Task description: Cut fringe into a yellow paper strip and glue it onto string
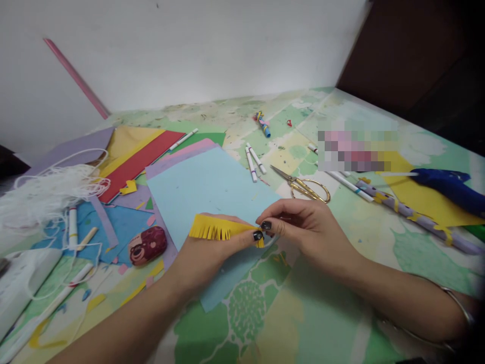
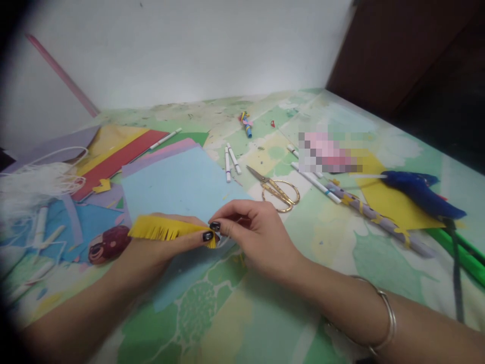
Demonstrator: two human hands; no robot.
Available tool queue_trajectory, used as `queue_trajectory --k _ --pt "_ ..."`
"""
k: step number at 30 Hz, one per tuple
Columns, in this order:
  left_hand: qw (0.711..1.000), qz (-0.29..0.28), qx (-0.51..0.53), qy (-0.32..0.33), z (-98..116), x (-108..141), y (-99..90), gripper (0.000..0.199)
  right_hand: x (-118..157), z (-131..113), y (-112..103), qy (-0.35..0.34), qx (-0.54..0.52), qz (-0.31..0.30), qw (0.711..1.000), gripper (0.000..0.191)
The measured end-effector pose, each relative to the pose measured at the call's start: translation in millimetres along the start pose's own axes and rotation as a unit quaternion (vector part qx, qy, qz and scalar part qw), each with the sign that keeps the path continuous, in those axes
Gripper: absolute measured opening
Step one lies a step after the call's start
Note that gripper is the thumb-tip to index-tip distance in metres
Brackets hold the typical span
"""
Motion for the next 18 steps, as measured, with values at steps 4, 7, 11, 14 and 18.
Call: queue_trajectory --k 4,7,11,14,18 --pt "1.0 -0.005 -0.028 0.002 0.6 0.4 0.9 0.016 -1.5 0.7 0.8 -0.007 -0.001 0.0 1.0 0.01" --pt "0.999 -0.018 -0.044 0.015 3.7 0.7 3.5 0.018 -1.8 2.9 2.6 -0.001 -0.002 -0.003 1.0 0.01" --pt "0.997 -0.025 -0.07 -0.006 1.7 1.5 5.4 0.02 -0.7 6.3 3.8 0.009 0.004 -0.004 1.0 0.011" --pt "0.996 -0.009 -0.083 -0.015 1.5 2.1 3.7 0.017 0.1 10.2 4.6 0.021 0.011 -0.007 1.0 0.011" --pt "0.995 -0.003 -0.098 -0.017 2.3 2.1 4.4 0.015 -0.2 13.1 3.9 0.028 0.038 -0.002 0.999 0.012"
Point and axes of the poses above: each hand's wrist, its own x-axis away from the middle knuckle, its own y-axis out of the palm, z = x × y, the point moved 10 cm from there along -x, towards the middle knuckle, and after that the axes turned 3 degrees about y, right-handed, at the moved point
